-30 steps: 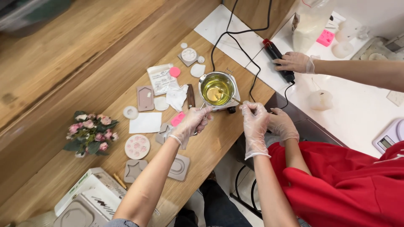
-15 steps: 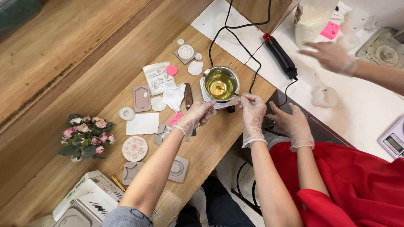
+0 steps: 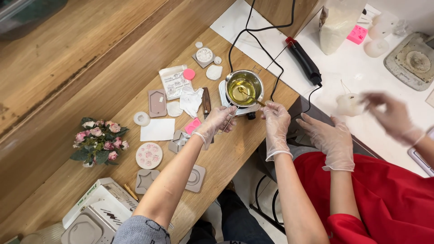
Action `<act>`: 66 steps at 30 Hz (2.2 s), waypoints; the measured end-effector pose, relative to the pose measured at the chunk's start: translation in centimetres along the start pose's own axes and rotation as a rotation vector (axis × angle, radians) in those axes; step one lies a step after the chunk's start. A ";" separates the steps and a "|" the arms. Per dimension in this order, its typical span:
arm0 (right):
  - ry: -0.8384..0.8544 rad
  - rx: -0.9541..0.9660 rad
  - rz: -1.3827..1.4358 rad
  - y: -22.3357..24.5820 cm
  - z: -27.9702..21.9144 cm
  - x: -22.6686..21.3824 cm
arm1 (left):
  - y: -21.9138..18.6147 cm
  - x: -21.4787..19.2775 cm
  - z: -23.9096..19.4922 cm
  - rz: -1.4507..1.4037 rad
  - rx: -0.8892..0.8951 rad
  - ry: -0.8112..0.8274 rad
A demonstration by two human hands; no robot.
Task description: Stirring and checking the temperature or consistency of melted wax in a pot on a heating plate.
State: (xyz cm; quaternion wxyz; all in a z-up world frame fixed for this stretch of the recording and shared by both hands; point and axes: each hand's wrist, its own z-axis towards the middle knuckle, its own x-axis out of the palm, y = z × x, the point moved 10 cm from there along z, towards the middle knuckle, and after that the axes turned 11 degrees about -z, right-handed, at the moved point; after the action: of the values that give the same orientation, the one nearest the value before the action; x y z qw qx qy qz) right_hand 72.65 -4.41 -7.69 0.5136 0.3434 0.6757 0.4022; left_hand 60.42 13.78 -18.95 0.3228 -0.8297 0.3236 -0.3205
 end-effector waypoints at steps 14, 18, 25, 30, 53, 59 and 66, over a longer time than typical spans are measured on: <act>-0.052 -0.071 0.010 -0.5 -7.3 -2.8 | -6.9 -8.9 -15.8 0.212 0.442 -0.397; 0.047 -0.148 0.027 -0.3 -15.1 -0.2 | -7.1 -10.6 -27.8 0.021 0.631 -0.339; 0.369 -0.179 0.047 -2.2 -27.3 6.5 | -0.4 -18.8 -44.4 -0.158 0.619 -0.559; 0.486 -0.186 -0.026 -2.8 -33.0 8.7 | 6.6 -24.5 -52.1 -0.250 0.591 -0.712; 0.445 -0.164 -0.228 -2.5 -39.9 4.7 | 10.6 -27.5 -57.3 -0.241 0.544 -0.648; 0.481 -0.049 -0.145 -0.9 -40.3 4.1 | 10.8 -28.1 -56.5 -0.311 0.500 -0.610; 0.482 -0.020 -0.268 -0.5 -38.9 1.6 | 9.4 -25.7 -52.6 -0.221 0.450 -0.552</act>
State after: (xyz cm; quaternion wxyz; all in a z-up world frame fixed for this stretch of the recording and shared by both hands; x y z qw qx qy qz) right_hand 34.46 -10.66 -3.02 0.3898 0.1401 0.8138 0.4076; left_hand 3.29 10.09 -3.40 0.5358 -0.8229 0.0545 -0.1809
